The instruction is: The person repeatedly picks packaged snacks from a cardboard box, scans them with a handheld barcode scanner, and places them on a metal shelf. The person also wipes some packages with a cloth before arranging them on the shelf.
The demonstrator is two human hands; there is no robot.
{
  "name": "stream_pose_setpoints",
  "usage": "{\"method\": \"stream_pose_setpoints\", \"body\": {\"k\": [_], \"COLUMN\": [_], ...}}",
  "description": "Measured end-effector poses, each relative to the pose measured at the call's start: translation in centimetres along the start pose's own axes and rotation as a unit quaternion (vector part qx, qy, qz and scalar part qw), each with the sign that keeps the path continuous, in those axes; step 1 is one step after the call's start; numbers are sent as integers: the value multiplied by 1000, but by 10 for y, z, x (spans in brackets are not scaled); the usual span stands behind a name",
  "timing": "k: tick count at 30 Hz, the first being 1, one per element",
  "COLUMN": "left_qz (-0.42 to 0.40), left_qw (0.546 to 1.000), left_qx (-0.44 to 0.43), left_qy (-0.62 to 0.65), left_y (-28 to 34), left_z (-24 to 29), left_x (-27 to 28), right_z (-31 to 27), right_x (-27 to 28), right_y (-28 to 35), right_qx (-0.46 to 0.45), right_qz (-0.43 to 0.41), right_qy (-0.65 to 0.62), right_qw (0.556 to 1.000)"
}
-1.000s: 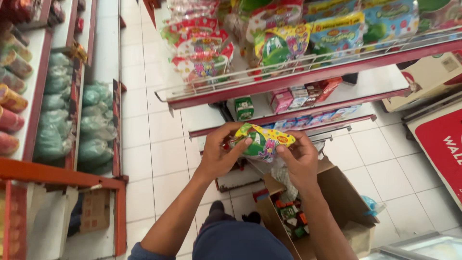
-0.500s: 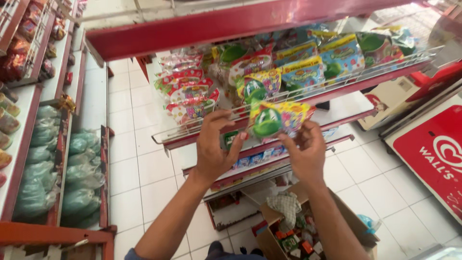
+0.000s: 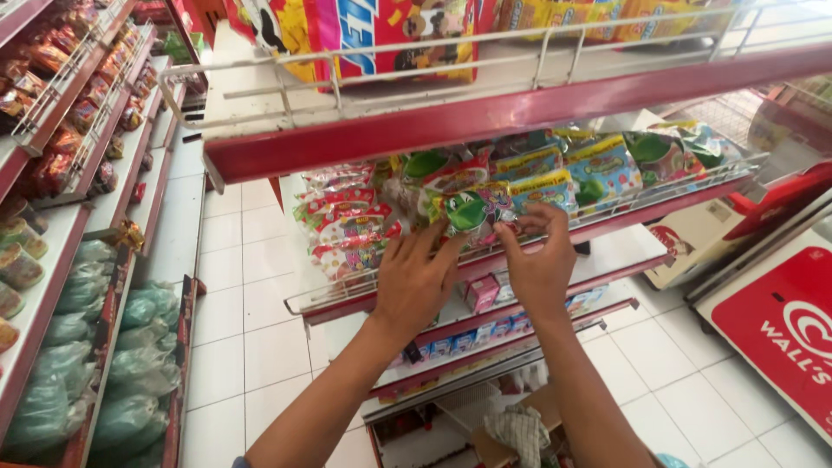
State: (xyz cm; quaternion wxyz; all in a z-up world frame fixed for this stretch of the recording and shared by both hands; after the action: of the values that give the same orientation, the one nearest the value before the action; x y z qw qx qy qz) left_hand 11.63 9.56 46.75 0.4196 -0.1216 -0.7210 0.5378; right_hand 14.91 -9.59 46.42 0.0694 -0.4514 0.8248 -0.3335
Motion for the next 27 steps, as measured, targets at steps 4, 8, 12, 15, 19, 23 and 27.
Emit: {"method": "stream_pose_setpoints", "body": {"k": [4, 8, 12, 15, 19, 23, 27], "left_qz": [-14, -56, -76, -61, -72, -77, -69], "left_qw": [999, 995, 994, 997, 997, 996, 995], "left_qx": [2, -8, -4, -1, 28, 8, -3], "left_qy": [-50, -79, -80, -52, -17, -54, -73], "left_y": [-2, -6, -6, -1, 6, 2, -1], "left_z": [-2, -1, 0, 2, 1, 3, 5], "left_x": [-8, -15, -17, -11, -8, -11, -13], "right_z": [-6, -1, 5, 6, 1, -4, -7], "right_x": [-14, -22, -19, -13, -6, -15, -14], "right_y": [-5, -12, -8, -1, 9, 13, 10], "right_qx": [87, 103, 94, 110, 150, 146, 154], "right_qz": [-3, 7, -17, -35, -36, -42, -55], "right_qy": [108, 152, 161, 197, 182, 202, 225], "right_qw": [990, 983, 982, 974, 971, 968, 960]}}
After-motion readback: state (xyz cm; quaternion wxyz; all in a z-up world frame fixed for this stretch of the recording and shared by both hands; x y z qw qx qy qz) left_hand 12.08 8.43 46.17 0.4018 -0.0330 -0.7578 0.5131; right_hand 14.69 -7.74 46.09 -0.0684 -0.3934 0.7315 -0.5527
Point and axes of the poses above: each hand's wrist, its own y-axis away from the middle knuckle, its own x-axis out of the back of the hand, z = x × y, the point moved 6 cm from there along -y, towards the middle knuckle, and after that the axes turned 12 degrees about -x, right-handed, at the moved point
